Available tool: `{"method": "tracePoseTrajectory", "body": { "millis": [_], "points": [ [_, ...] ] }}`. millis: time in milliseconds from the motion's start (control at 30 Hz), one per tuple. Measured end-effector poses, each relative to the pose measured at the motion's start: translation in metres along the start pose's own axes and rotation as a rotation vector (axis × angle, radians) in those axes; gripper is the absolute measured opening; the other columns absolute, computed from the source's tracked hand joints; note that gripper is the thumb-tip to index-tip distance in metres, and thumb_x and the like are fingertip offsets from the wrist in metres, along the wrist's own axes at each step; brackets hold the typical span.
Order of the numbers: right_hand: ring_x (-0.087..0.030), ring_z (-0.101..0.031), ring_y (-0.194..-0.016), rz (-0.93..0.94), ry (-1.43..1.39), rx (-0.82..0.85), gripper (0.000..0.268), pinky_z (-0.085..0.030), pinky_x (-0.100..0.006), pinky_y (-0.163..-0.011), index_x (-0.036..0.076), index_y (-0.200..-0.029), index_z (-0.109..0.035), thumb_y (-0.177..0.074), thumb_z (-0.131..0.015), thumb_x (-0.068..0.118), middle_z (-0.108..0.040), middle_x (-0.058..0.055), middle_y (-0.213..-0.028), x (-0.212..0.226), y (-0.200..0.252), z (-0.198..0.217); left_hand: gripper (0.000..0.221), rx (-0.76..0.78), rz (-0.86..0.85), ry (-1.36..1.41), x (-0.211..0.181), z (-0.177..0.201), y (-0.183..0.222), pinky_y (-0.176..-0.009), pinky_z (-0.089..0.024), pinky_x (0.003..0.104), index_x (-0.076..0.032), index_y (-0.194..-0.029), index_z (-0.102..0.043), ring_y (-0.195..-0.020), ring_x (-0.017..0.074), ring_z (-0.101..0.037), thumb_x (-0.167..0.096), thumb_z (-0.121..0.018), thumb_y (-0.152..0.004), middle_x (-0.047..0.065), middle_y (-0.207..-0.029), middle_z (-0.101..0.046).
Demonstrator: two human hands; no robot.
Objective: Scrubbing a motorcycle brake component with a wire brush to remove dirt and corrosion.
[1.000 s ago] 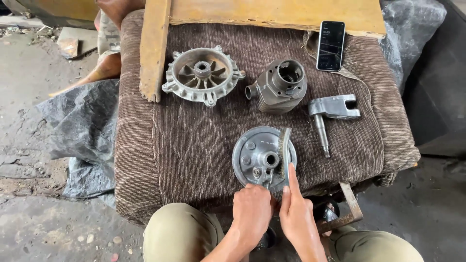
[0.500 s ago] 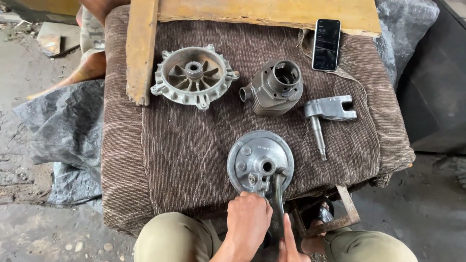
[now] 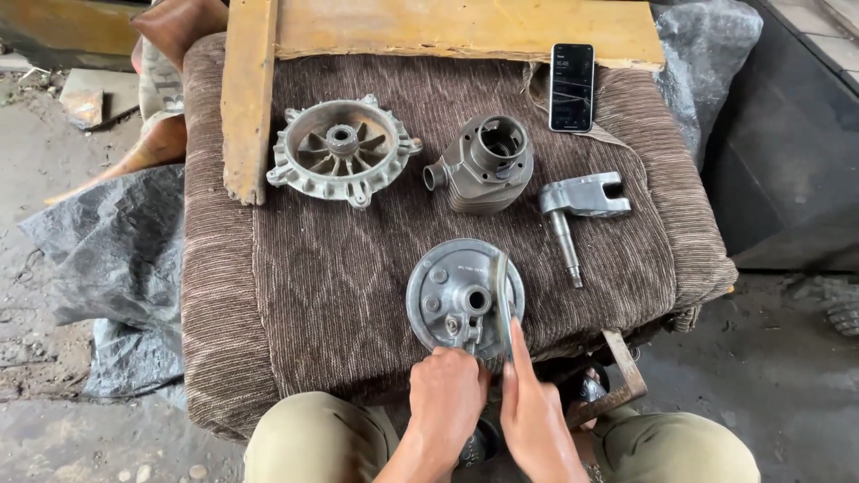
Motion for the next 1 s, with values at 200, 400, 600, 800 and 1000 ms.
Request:
{"method": "tracePoseTrajectory", "body": {
  "millis": [200,400,600,800,1000],
  "points": [
    [-0.047,-0.074,-0.058,0.091,0.299,-0.440,0.057,-0.059,-0.030,-0.048,0.035,-0.156,-0.042,-0.099,-0.040,0.039,-0.043,-0.054,-0.137,-0.077,0.054,-0.039,0.050,-0.104,0.002,-0.119,-0.001,0.011,0.004,-0.041,-0.048,0.030,-0.010,-0.071,-0.068,-0.048,0.0162,-0.060,-0.043,-0.054,-0.105,0.004,-0.062,-0.059],
    [-0.013,-0.054,-0.029,-0.178,0.030,-0.300,0.054,-0.047,-0.026,-0.039,0.044,-0.151,-0.050,-0.098,-0.043,0.034,-0.057,-0.003,-0.048,-0.054,0.041,-0.024,0.043,-0.103,0.024,-0.135,-0.003,0.003,0.002,-0.045,-0.049,0.033,-0.010,-0.078,-0.069,-0.052,0.0183,-0.062,-0.043,-0.055,-0.102,0.003,-0.065,-0.059],
    [-0.030,-0.049,-0.038,-0.009,0.023,-0.059,0.068,-0.045,-0.040,-0.054,0.029,-0.167,-0.018,-0.103,-0.042,0.027,-0.050,-0.018,-0.046,0.009,-0.025,0.009,0.042,-0.041,-0.006,-0.147,-0.003,0.006,0.002,-0.048,-0.052,0.033,-0.009,-0.084,-0.069,-0.055,0.0184,-0.065,-0.048,-0.064,-0.098,0.005,-0.069,-0.062],
    [-0.020,-0.041,-0.034,-0.013,0.030,0.007,0.068,-0.043,-0.037,-0.049,0.028,-0.167,-0.015,-0.104,-0.040,0.026,-0.044,-0.011,-0.043,0.001,0.002,-0.002,0.036,-0.021,-0.009,-0.049,0.000,0.003,0.000,-0.049,-0.054,0.035,-0.010,-0.082,-0.071,-0.058,0.0213,-0.068,-0.045,-0.068,-0.094,0.007,-0.071,-0.064],
    [-0.028,-0.051,-0.033,-0.295,0.399,-0.194,0.064,-0.045,-0.035,-0.043,0.057,-0.158,-0.026,-0.096,-0.038,0.051,-0.049,-0.015,-0.043,-0.093,0.067,-0.056,0.045,-0.116,0.000,-0.148,-0.004,0.015,0.006,-0.044,-0.048,0.030,-0.012,-0.076,-0.068,-0.050,0.0151,-0.060,-0.044,-0.055,-0.104,0.001,-0.064,-0.058]
  ]
}}
Point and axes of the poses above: each hand's wrist, its own y-axis away from the middle knuckle, its own z-axis out of the back of the hand, x = y × z, the point moved 9 cm from there along -y, towards the middle knuckle
